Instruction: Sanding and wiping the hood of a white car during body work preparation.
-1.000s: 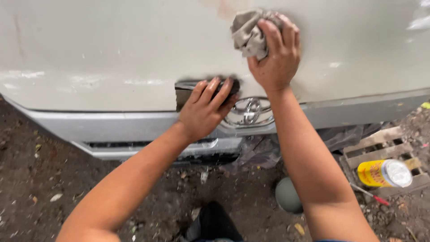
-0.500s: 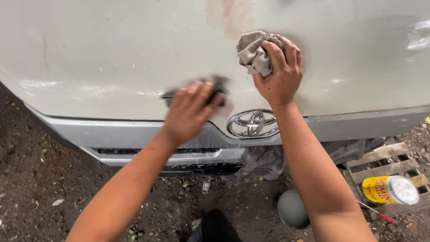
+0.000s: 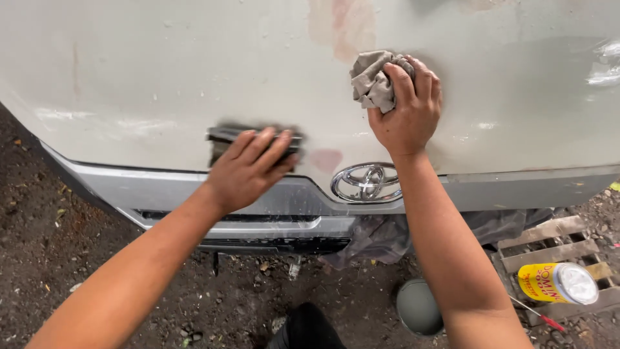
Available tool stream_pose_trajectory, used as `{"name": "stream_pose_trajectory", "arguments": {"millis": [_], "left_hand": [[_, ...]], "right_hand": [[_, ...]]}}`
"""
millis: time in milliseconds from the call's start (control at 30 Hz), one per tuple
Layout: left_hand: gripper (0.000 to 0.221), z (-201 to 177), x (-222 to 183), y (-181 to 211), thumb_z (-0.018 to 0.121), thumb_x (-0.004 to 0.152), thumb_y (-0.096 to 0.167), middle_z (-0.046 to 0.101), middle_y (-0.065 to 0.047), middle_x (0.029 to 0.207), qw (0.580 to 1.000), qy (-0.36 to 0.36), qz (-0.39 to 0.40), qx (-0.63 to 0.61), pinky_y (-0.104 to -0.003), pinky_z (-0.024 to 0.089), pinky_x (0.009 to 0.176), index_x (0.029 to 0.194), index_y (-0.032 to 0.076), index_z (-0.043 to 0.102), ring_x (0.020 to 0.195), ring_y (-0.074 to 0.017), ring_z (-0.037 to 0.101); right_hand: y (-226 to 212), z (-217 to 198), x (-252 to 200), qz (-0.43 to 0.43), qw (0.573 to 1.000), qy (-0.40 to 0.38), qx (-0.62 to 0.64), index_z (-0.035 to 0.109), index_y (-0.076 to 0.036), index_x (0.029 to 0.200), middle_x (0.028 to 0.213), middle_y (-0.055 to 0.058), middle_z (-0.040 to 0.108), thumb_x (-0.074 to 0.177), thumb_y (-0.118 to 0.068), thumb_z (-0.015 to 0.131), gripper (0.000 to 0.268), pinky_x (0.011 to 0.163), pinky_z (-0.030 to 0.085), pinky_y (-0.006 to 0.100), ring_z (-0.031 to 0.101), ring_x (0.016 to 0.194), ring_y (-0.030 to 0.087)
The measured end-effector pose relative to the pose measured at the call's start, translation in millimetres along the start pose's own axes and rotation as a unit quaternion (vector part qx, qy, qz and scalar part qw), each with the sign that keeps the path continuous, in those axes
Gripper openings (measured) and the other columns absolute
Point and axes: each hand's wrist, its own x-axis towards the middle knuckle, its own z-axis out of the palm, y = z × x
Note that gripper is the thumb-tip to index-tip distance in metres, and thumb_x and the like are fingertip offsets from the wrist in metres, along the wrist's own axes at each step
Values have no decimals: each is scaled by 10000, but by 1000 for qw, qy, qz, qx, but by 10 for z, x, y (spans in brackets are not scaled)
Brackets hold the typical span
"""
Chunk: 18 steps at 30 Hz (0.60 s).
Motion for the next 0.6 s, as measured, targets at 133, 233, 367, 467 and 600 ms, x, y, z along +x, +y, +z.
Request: {"name": "stream_pose_trajectory", "arguments": {"millis": [133,233,367,467,600], "left_hand": [[368,4,391,202,495,1057,319,509,-109,1547,999,7,52,16,-486,351,1177,1363,240,684,1383,-320,482],[398,28,258,-52,507,1038,294,510,-83,1543,997,27,68,32,-474,338,1190,1401,279,669,1384,-303,473],[405,-30,112,-165,518,1030,293,515,-70,1547,998,14,60,12,-473,336,1185,1412,298,653,1381,-296,466],[409,73,441,16,521,1031,293,520,-69,1545,998,25,59,1,-477,334,1176,1423,299,636,1373,-299,466],[364,109,678,93,520,1045,321,524,-47,1536,994,42,102,26,-489,311,1205,1383,264,644,1384,-296,474]], "right_hand": [[0,-59,12,-17,1000,4,-3,671,-147,1261,1359,115,616,947,-277,838,379,1071,493,480,595,1230,353],[37,-36,-9,-24,1000,-12,16,667,-139,1279,1366,125,615,913,-248,781,398,1089,496,488,598,1245,360],[24,10,-19,-10,1000,-10,-4,663,-144,1283,1366,114,618,970,-284,813,374,1093,496,483,602,1255,349],[8,-3,-9,-3,999,3,-34,674,-161,1250,1349,115,621,937,-280,823,366,1066,492,478,596,1222,353],[6,-12,16,-15,1000,5,-8,663,-147,1276,1367,122,613,948,-282,811,385,1086,491,486,594,1248,358]]}}
